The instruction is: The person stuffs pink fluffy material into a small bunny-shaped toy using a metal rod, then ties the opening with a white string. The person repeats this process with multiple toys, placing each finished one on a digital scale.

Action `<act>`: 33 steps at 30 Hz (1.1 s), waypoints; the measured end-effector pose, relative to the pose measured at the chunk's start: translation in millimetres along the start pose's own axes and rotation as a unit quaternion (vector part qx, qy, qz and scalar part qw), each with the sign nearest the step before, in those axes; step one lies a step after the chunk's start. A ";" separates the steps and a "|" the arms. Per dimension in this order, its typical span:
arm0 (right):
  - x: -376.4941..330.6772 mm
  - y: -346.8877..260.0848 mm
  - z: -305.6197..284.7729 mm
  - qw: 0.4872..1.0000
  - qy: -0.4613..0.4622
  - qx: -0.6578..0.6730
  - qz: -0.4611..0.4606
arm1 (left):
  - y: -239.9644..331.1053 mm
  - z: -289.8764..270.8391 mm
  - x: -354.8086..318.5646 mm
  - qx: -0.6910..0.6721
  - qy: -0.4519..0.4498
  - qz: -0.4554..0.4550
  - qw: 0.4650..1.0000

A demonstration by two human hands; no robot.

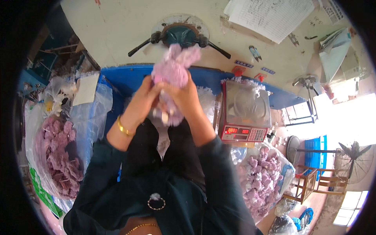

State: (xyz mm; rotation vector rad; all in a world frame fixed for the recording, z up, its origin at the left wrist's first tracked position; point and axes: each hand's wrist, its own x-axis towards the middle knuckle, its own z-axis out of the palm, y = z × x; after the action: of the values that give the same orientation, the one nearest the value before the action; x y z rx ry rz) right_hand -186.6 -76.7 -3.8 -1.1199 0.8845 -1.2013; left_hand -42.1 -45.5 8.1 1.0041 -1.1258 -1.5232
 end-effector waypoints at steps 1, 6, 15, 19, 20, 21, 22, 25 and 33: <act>7.5 -1.0 2.6 1.000 -0.001 0.006 0.002 | 2.8 -3.6 16.1 -0.002 0.005 0.011 1.000; 4.9 4.1 -1.4 0.997 0.007 -0.069 -0.045 | -10.6 -7.7 13.0 0.016 -0.002 0.012 1.000; -2.3 13.4 -32.7 0.974 -0.079 -0.210 -0.040 | -33.8 1.6 2.8 -0.084 -0.066 0.042 0.993; -13.9 16.9 -28.5 0.899 -0.100 -0.339 -0.261 | -51.8 -6.4 -1.3 0.124 -0.033 0.205 0.970; -5.7 13.7 -26.4 0.889 -0.074 -0.378 -0.247 | -58.9 -9.3 3.3 0.131 -0.025 0.207 0.969; -5.5 16.0 -25.4 0.883 -0.049 -0.413 -0.218 | -64.1 -10.2 5.6 0.139 -0.014 0.204 0.969; -4.3 14.9 -22.4 0.882 -0.051 -0.409 -0.229 | -57.7 -11.4 15.1 0.066 -0.020 0.127 0.990; -2.6 9.4 -17.4 0.871 -0.045 -0.413 -0.262 | -45.0 -6.4 7.9 0.021 -0.023 0.028 0.999; -51.7 -8.0 -24.3 0.926 -0.086 -0.348 -0.122 | -39.3 -29.0 -21.9 -0.030 -0.095 -0.024 0.995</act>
State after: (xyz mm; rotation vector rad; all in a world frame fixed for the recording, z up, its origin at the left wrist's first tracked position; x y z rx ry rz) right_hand -220.8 -30.3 -4.3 -1.9248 1.0927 -0.9761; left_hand -18.5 -24.8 -35.3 0.8653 -1.1868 -1.7081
